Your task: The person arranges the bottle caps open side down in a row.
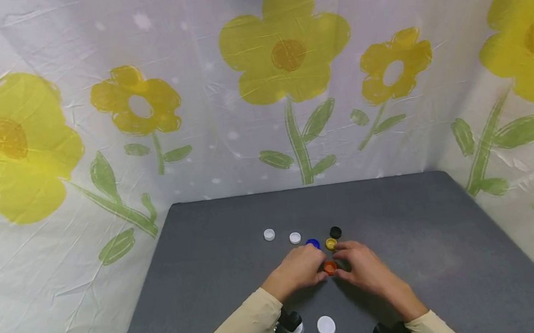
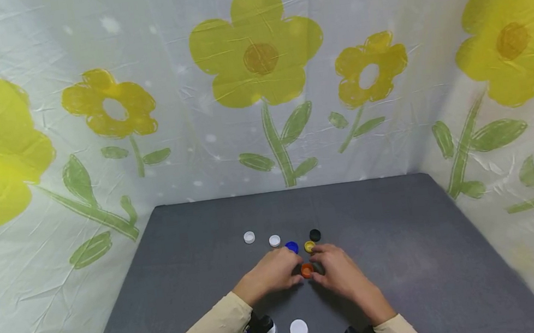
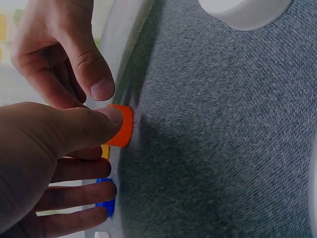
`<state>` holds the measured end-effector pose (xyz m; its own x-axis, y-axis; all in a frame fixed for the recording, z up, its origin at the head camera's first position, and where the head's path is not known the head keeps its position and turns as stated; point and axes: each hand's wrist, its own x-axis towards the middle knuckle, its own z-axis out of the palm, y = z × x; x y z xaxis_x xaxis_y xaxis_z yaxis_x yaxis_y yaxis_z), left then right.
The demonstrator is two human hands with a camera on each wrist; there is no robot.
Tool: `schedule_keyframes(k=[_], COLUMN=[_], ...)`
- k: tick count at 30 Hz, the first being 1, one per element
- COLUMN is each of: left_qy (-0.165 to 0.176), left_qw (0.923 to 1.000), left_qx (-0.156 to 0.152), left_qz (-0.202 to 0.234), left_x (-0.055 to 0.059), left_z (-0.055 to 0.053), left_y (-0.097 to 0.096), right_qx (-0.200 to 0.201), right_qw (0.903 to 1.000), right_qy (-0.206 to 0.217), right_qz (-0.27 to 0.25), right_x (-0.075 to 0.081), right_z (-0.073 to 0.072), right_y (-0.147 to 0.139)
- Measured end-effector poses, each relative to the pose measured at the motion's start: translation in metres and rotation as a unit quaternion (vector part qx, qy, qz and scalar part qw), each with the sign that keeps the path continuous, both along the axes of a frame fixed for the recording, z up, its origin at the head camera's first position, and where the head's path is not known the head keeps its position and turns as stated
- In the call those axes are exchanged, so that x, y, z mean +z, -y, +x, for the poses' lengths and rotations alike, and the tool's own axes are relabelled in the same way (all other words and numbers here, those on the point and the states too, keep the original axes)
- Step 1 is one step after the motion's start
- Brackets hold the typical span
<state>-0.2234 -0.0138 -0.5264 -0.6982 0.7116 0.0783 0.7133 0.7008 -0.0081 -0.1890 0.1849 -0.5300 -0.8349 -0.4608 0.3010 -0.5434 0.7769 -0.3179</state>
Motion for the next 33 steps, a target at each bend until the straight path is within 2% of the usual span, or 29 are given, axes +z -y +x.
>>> schedule_keyframes(k=[7,15,25,33], left_qy=[-0.012,-0.022,-0.011,-0.037], left_qw=[0.9998,0.9996,0.9995,0.9990], left_qx=[0.008,0.015,0.004,-0.002], left_qz=[0.012,0.005,0.029,0.026], left_x=[-0.004,-0.006,0.001,0.010], left_z=[0.001,0.002,0.003,0.010], left_y=[-0.005,-0.008,-0.002,0.002], right_qx=[0.001,-0.001,0.010,0.022], right_qw=[0.9999,0.9994,0.9989,0.9976], right_qy=[-0.015,-0.034,-0.033,-0.053], right_qz=[-0.004,-0.009,-0.032,-0.039], right_x=[-0.008,-0.013,-0.008,0.000], right_z=[0.001,0.001,0.003,0.007], right_y=[0.003,0.004,0.004,0.005])
